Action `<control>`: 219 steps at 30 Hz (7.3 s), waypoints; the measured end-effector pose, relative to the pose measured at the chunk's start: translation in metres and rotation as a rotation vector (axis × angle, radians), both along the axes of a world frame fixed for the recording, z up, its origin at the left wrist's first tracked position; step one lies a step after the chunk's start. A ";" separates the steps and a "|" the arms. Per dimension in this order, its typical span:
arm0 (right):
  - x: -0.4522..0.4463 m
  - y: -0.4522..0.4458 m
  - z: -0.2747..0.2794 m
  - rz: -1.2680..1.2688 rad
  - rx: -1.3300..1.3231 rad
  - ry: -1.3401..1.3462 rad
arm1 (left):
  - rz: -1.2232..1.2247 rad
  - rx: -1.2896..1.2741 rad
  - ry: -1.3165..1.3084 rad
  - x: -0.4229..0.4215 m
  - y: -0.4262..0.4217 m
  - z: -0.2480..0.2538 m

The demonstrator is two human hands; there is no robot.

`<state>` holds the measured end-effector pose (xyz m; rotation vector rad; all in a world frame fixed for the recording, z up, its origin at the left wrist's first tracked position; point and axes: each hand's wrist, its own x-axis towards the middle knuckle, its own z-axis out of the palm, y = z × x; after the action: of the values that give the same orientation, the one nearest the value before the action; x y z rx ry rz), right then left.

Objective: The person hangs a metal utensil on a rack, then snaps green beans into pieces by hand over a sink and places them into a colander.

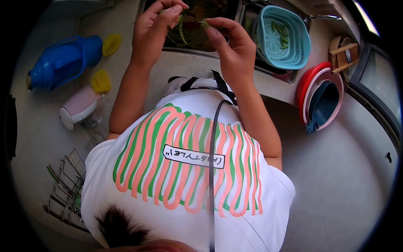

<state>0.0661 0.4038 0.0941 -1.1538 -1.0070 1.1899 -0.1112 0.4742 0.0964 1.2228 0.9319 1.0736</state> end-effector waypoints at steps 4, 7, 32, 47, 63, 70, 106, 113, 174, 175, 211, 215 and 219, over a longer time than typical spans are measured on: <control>0.002 0.004 -0.001 0.026 0.060 0.028 | -0.080 0.081 0.176 -0.003 -0.009 0.000; 0.008 0.011 -0.012 0.032 0.179 -0.162 | -0.070 0.114 0.255 -0.004 -0.012 -0.001; 0.008 -0.005 0.003 -0.021 0.100 -0.136 | -0.019 0.080 0.375 0.006 -0.019 -0.009; 0.080 -0.010 0.000 -0.273 -0.020 -0.715 | -0.243 0.073 0.176 -0.002 -0.002 -0.001; 0.024 0.016 0.021 0.191 0.143 -0.292 | -0.162 0.428 0.365 -0.006 -0.004 0.012; 0.031 0.015 0.015 0.207 0.180 -0.250 | -0.127 0.479 0.273 -0.006 -0.003 0.011; -0.008 0.006 -0.013 -0.218 0.253 -0.459 | 0.027 0.224 0.308 0.019 -0.020 -0.015; -0.015 0.002 -0.014 -0.260 0.205 -0.402 | 0.063 0.059 0.134 0.024 -0.025 -0.011; 0.021 -0.003 -0.003 -0.038 0.083 0.333 | -0.039 0.113 0.313 -0.007 -0.014 0.001; 0.024 -0.003 -0.002 -0.037 0.082 0.357 | -0.036 0.134 0.280 -0.008 -0.012 -0.001; 0.032 0.019 0.020 0.225 0.136 -0.329 | -0.268 0.083 0.185 -0.011 0.000 -0.018; 0.036 0.021 0.024 0.262 0.189 -0.575 | -0.280 0.332 0.382 -0.011 0.002 -0.004; 0.028 0.022 0.034 0.209 0.308 -0.924 | -0.196 0.690 0.532 -0.007 0.003 0.002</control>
<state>0.0944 0.4260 0.1278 -1.3833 -1.9647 0.5776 -0.1177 0.4772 0.0984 2.1994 0.8227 0.9525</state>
